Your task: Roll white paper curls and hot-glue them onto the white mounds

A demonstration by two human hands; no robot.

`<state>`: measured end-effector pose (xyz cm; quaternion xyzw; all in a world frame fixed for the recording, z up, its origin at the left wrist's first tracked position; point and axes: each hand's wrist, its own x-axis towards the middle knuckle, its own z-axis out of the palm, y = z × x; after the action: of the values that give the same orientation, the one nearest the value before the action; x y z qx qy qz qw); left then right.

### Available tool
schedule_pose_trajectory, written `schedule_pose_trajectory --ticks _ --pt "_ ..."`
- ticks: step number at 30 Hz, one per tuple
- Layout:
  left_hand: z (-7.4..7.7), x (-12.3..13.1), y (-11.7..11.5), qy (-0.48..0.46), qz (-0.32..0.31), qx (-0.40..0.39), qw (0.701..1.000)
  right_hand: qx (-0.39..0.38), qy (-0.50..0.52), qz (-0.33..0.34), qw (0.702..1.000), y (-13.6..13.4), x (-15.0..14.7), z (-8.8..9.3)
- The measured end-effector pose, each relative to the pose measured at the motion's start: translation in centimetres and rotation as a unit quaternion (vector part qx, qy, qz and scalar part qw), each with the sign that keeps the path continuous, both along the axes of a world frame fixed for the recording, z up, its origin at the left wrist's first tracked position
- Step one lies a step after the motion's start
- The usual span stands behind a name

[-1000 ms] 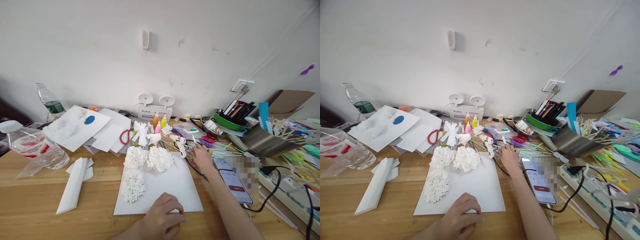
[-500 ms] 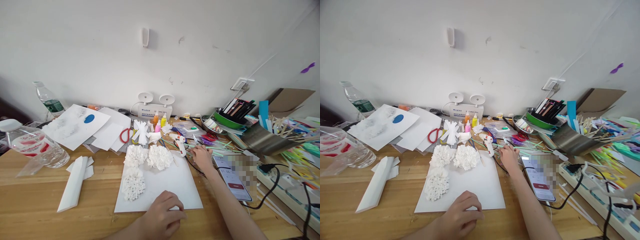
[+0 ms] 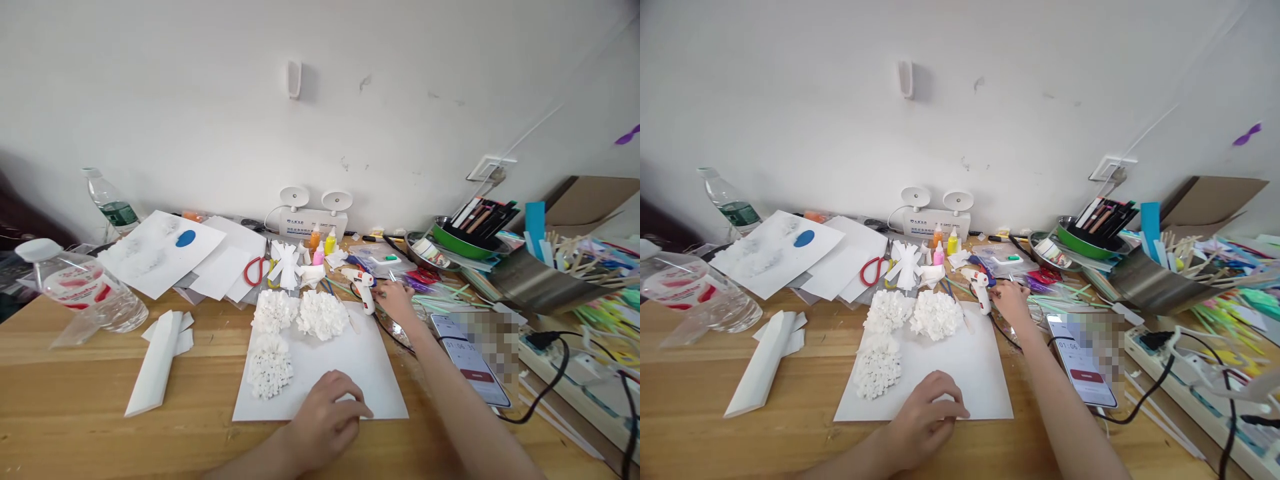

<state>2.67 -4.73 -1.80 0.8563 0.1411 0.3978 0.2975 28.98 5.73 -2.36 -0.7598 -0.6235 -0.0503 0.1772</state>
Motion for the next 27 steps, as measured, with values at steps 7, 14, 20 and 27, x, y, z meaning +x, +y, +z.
schedule_pose_trajectory --ticks 7,14,20,27 --pt "-0.3 0.9 0.5 -0.029 0.044 -0.049 0.997 0.023 0.074 0.042 0.996 -1.3 -2.0 1.1" --pt "1.3 1.0 0.5 -0.011 0.050 -0.015 0.999 0.106 0.174 0.037 0.978 -1.4 -2.9 0.7" --pt "5.7 2.9 7.1 0.164 0.201 0.089 0.962 0.206 0.303 -0.016 0.930 -3.2 -2.2 1.3" --pt "3.5 8.8 17.3 0.413 0.218 0.141 0.873 0.272 0.406 -0.048 0.871 -4.5 -1.2 0.8"
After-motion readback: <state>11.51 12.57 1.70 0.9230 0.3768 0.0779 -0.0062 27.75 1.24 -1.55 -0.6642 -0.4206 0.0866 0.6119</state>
